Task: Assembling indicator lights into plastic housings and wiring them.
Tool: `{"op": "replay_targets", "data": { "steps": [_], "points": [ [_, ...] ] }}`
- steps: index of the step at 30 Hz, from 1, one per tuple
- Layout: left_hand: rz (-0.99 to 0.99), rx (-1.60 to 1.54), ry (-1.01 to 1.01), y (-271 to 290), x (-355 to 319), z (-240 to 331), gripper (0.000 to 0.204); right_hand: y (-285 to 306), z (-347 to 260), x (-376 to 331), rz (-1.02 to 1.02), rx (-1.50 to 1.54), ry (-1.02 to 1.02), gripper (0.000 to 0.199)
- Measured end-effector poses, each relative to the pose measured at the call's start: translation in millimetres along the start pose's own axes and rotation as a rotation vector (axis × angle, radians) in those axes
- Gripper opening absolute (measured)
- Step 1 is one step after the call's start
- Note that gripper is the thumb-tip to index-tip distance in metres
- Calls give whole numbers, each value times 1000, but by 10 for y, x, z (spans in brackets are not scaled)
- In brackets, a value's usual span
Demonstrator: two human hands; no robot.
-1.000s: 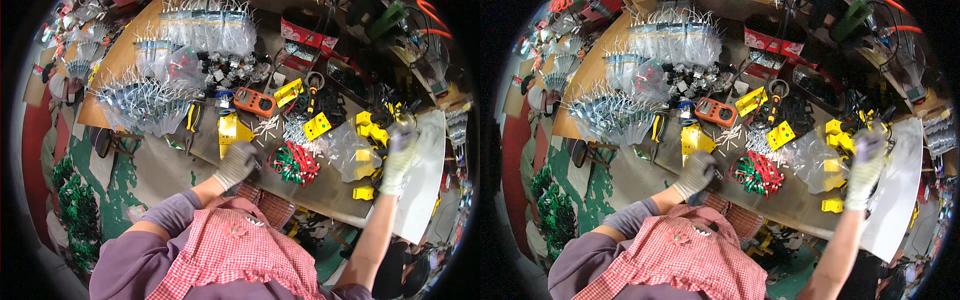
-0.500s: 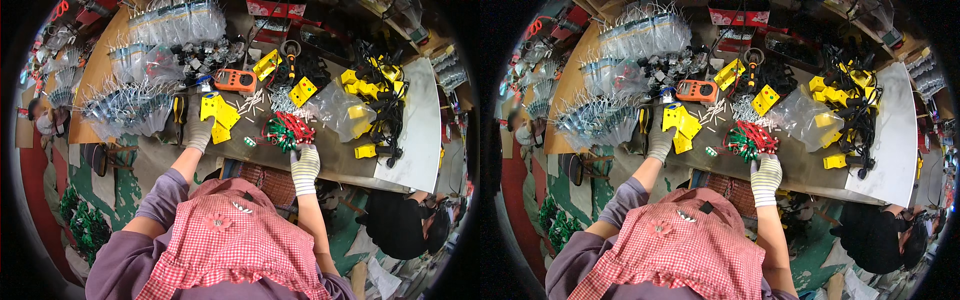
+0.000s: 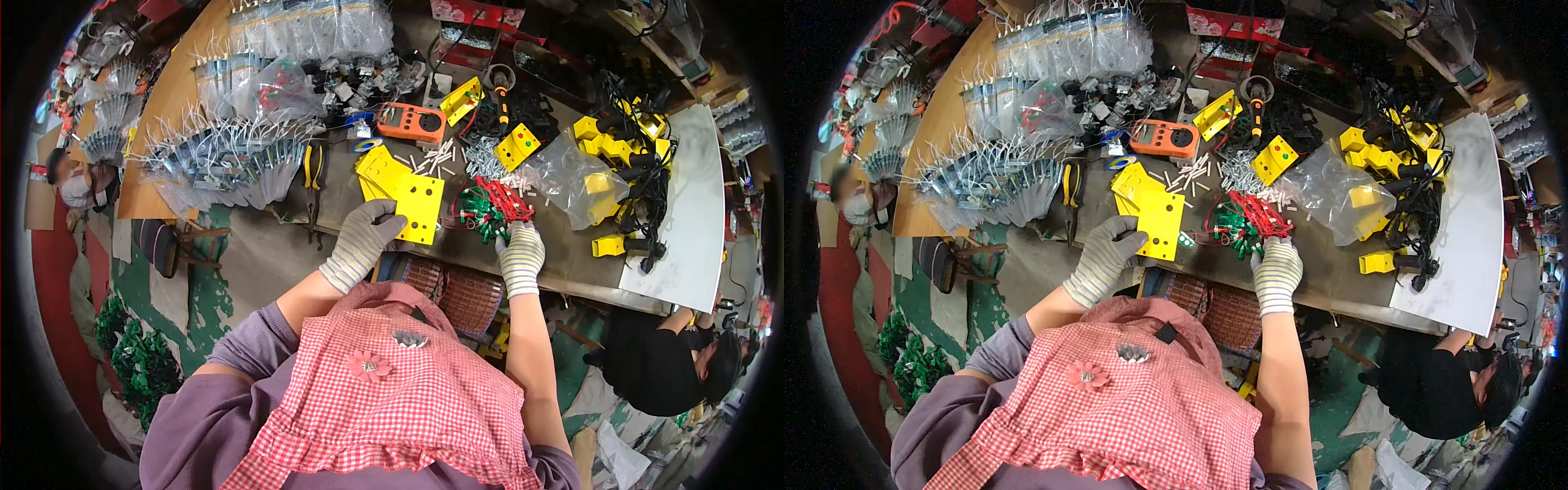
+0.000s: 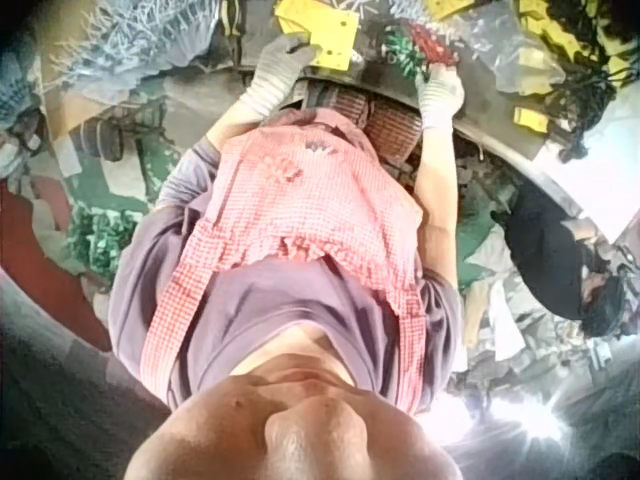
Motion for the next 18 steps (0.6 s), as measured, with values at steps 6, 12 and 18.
{"op": "replay_targets", "data": {
  "steps": [6, 12, 18],
  "points": [
    [-98, -73, 60, -182, -144, 190, 33, 245, 11, -49, 125, 97, -48, 19],
    [-117, -120, 111, -212, -180, 172, 34, 919, 52, -239, 324, 820, -236, 20],
    [-160, -81, 106, -277, -178, 75, 39, 902, -421, -377, -21, 1644, -398, 23]
  ]
}}
Point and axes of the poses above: each hand's wrist, its own x-axis towards the middle knuckle, its own y-axis out of the back of the hand, z = x × y, the point moved 7 cm from there along x, towards the middle knuckle, and after that the axes turned 7 degrees about -y, right-handed, at the moved point
